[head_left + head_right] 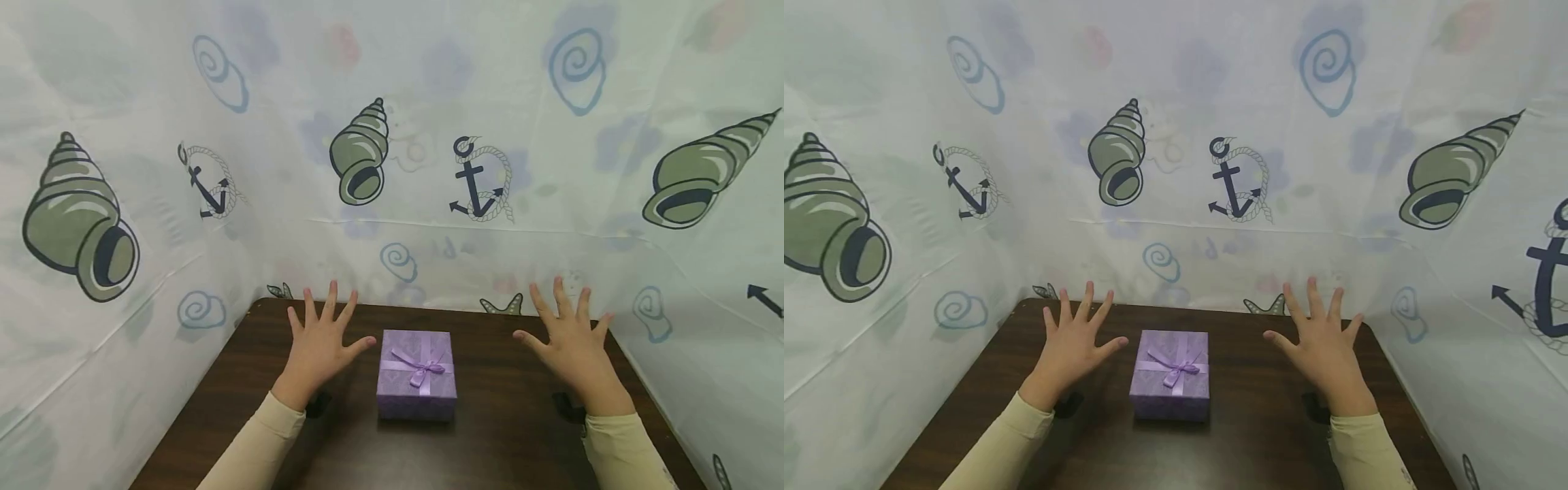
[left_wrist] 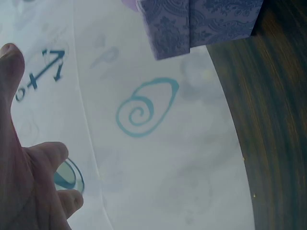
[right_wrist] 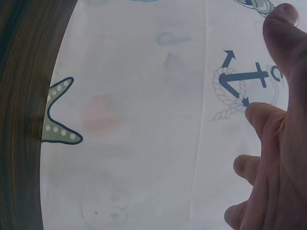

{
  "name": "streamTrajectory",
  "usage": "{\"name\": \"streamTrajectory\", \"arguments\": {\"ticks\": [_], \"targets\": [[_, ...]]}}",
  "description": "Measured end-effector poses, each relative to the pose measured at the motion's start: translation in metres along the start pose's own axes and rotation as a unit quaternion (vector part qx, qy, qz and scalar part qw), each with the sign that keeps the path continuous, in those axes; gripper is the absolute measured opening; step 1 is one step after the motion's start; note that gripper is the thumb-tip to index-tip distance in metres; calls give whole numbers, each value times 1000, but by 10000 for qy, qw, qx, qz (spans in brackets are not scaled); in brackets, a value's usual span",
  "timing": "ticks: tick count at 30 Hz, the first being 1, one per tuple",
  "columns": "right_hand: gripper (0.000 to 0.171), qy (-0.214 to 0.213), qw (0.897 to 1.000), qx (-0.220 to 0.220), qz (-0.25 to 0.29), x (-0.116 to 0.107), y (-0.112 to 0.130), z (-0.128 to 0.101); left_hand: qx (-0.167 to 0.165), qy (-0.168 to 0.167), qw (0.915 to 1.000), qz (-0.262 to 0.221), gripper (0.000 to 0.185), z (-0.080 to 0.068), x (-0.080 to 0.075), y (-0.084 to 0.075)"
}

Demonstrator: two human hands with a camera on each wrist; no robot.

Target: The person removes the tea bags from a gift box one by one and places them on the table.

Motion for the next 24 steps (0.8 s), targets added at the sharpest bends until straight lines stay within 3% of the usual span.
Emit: {"name": "streamTrajectory", "arguments": {"ticks": [13, 24], "targets": [[103, -45, 9996, 24, 263, 9, 22, -4, -161, 68, 9996, -223, 104, -2, 6, -1], [101, -101, 9968, 42, 795, 21, 42, -7, -82, 32, 9979, -640, 103, -14, -3, -17]]}}
Point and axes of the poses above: each hand's wrist, its own z-axis towards the middle knuckle, its own x-axis out of the palm, y = z × x, the point moved 9 cm from there along z, towards the middle knuckle, and after that the axes turned 6 degrees about z, right-handed, at the moved point
